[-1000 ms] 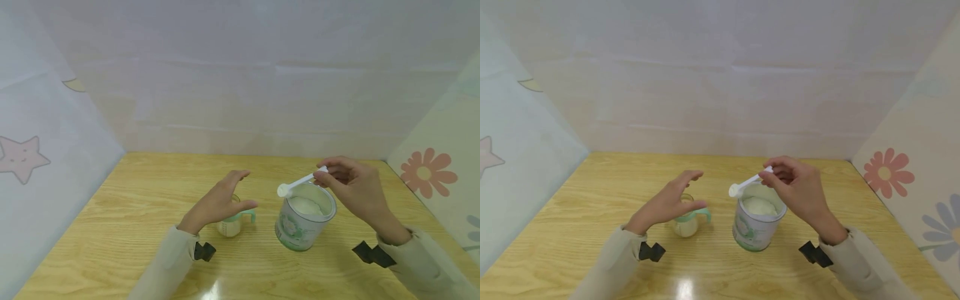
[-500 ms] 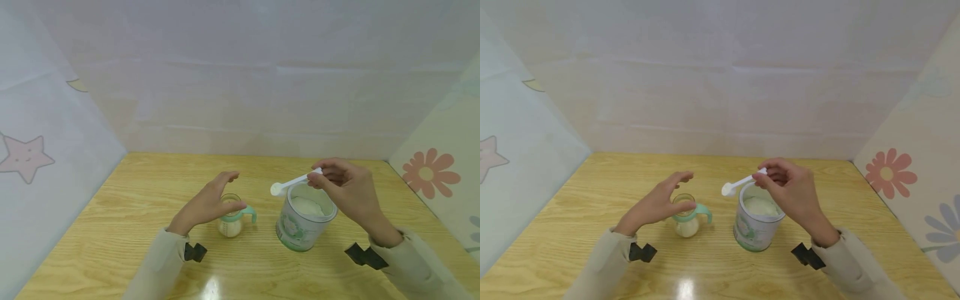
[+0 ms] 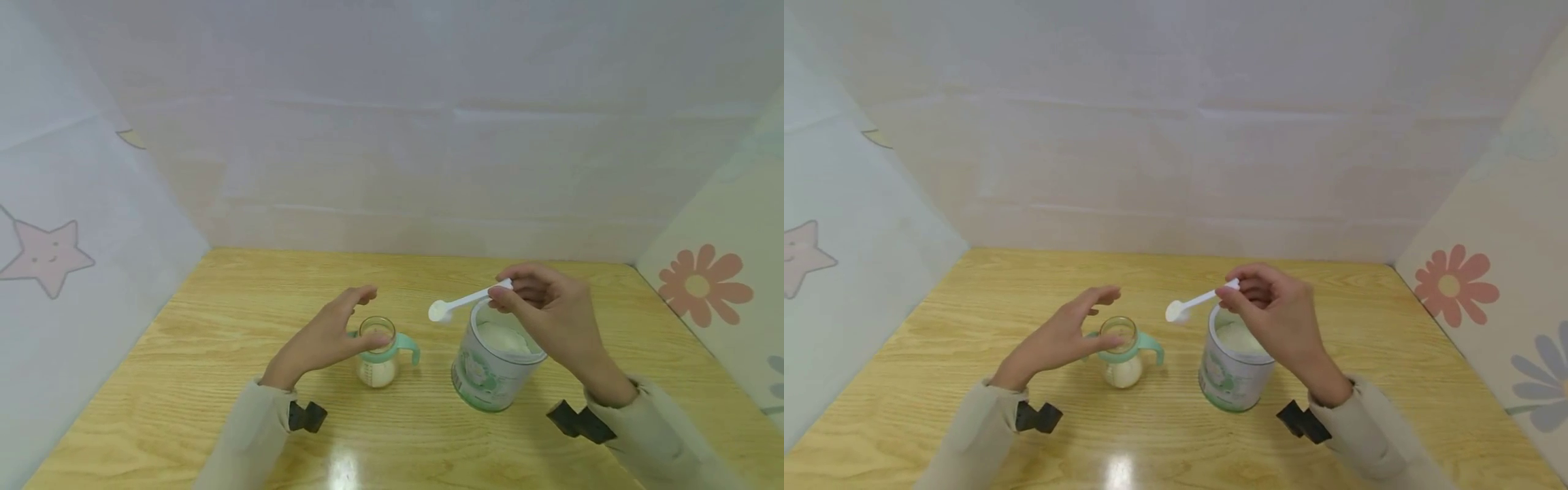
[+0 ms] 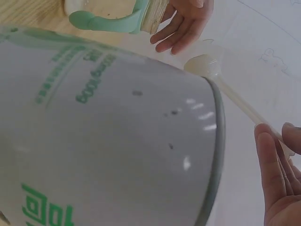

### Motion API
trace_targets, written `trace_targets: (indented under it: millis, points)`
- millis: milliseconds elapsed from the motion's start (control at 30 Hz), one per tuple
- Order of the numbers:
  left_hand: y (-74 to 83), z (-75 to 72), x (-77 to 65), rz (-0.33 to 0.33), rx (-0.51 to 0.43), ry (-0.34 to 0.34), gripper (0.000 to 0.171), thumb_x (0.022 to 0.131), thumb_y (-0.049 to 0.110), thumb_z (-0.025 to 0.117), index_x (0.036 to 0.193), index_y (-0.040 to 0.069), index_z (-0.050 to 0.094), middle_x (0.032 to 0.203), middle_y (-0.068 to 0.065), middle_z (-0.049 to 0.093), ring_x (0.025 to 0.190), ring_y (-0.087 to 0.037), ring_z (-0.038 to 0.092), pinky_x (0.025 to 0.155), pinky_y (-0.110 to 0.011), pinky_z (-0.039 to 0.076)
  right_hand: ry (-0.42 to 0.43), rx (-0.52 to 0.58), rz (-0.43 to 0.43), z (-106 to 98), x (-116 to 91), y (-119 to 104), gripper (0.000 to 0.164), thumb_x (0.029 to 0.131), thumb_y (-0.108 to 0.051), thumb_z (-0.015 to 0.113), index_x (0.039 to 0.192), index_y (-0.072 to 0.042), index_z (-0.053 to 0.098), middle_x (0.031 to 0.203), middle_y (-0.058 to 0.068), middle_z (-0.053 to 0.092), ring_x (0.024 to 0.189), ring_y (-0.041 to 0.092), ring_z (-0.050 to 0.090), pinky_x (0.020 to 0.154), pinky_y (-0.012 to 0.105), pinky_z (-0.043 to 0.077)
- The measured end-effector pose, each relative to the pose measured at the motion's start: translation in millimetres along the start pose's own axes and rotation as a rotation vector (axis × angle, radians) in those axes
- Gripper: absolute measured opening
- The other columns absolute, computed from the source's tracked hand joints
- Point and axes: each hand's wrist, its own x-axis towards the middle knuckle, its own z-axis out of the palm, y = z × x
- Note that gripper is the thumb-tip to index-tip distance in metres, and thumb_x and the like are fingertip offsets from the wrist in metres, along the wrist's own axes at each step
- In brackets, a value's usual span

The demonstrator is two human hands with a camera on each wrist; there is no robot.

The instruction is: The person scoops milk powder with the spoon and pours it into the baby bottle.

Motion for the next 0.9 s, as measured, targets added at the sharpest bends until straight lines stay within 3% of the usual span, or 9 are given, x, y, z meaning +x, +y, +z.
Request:
trace_targets:
  millis: [233,667,767,900]
  points:
    - [-7.4,2.4,-4.4,-0.029,-0.017,-0.011,0.086,0.082,0.047,0.072,0.149,0.012,0.029,0.148,-0.005,0.04,0.136,-0.029,0.037,0.107,-0.054,0.034,-0.014,0.036,0.043,9.1,-0.1,-3.0,0.016,0.078,0.016,0.067,0.092,0.008,0.065,0.075,-0.017,0.068,0.062,0.001,0.067,0.06,0.018,0.055]
    - [-14.8,4.4,-6.7,-0.04,-0.039,-0.048,0.083,0.081,0.042,0.075,0.145,0.009,0.035,0.144,-0.008,0.044,0.132,-0.029,0.041,0.105,-0.053,0.037,-0.029,0.09,0.033,27.1,-0.7,-5.7,0.016,0.078,0.016,0.067,0.092,0.009,0.064,0.075,-0.015,0.067,0.063,0.002,0.068,0.058,0.022,0.056]
    - [-17.4,5.5,-7.4,-0.05,-0.035,-0.056,0.082,0.081,0.043,0.074,0.145,0.009,0.036,0.143,-0.008,0.045,0.131,-0.029,0.042,0.104,-0.053,0.038,-0.026,0.085,0.03,31.2,-0.7,-7.6,0.016,0.078,0.015,0.068,0.092,0.008,0.065,0.074,-0.01,0.069,0.063,0.001,0.067,0.058,0.022,0.056]
    - [-21.4,8.0,-6.3,-0.05,-0.029,-0.064,0.081,0.081,0.042,0.074,0.144,0.008,0.037,0.141,-0.01,0.047,0.129,-0.029,0.044,0.103,-0.052,0.04,-0.027,0.1,0.023,36.8,-0.7,-10.9,0.014,0.079,0.014,0.068,0.091,0.007,0.065,0.072,0.006,0.07,0.063,0.001,0.067,0.058,0.021,0.056]
